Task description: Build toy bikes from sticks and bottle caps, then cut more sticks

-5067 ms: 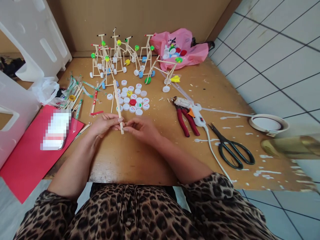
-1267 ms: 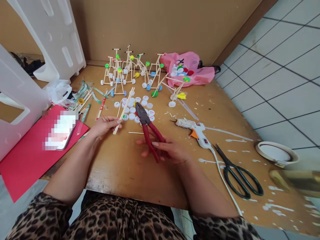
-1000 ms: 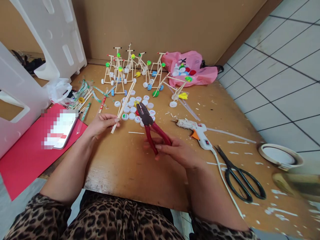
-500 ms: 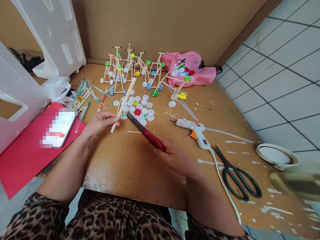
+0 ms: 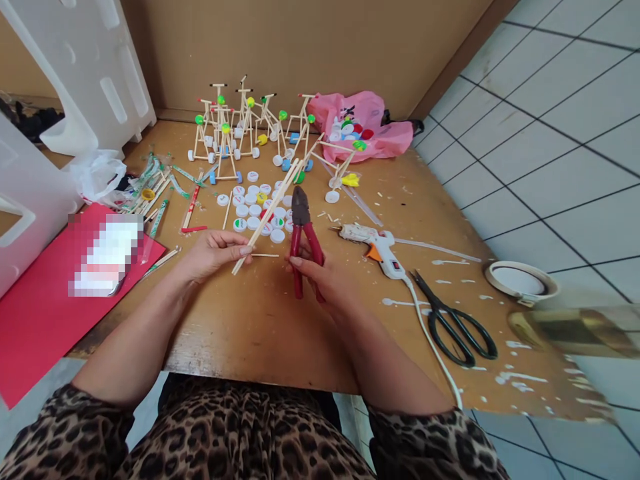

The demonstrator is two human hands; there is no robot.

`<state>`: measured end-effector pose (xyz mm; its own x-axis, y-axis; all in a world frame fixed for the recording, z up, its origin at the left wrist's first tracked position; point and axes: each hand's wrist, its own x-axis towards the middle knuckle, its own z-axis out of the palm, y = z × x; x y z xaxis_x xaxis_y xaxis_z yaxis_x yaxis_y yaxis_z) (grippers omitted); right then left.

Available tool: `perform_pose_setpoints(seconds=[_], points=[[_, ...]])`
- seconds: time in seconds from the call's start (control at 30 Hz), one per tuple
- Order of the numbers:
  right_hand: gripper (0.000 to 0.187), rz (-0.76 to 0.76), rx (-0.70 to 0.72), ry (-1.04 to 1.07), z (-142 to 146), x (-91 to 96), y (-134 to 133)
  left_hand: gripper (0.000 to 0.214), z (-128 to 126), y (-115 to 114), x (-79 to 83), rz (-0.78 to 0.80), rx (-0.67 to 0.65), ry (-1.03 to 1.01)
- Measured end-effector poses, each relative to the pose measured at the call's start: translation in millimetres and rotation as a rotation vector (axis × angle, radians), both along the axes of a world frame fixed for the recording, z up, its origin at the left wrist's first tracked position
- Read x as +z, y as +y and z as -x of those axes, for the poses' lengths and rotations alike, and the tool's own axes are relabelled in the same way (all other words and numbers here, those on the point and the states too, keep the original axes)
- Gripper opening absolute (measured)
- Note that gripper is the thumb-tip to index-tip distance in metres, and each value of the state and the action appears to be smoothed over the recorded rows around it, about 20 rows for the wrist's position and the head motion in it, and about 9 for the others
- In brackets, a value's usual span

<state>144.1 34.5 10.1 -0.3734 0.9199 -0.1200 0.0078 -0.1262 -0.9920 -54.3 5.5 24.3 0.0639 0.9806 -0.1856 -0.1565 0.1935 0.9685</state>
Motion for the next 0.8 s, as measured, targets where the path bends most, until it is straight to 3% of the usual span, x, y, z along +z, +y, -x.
perform_pose_setpoints(seconds=[0.17,0.27,0.4,0.57,0.67,0.8], points=[[0.058,-0.083,0.024,-0.175,1.9,2.3,-0.6,0.023,-0.7,-1.5,0.7,-0.011,-0.072,0.018],[0.066,-0.279,0.062,-0.419,-1.4,7.2,-2.9,0.026,2.0,-2.3,1.8,-0.043,-0.029,-0.005],[0.057,-0.547,0.234,-0.705,-3.5,13.9,-10.3,0.029,9.2,-1.0,1.4,-0.058,0.076,-0.015],[0.05,-0.689,0.48,-0.913,-3.1,20.1,-19.0,0.032,12.8,3.7,-2.6,-0.032,0.122,-0.025],[0.048,-0.729,0.54,-0.965,-5.0,20.1,-19.2,0.035,11.9,5.4,-4.2,0.0,0.127,-0.016],[0.046,-0.746,0.516,-1.04,-7.2,19.4,-16.1,0.035,10.0,5.5,-4.9,0.013,0.111,0.001]])
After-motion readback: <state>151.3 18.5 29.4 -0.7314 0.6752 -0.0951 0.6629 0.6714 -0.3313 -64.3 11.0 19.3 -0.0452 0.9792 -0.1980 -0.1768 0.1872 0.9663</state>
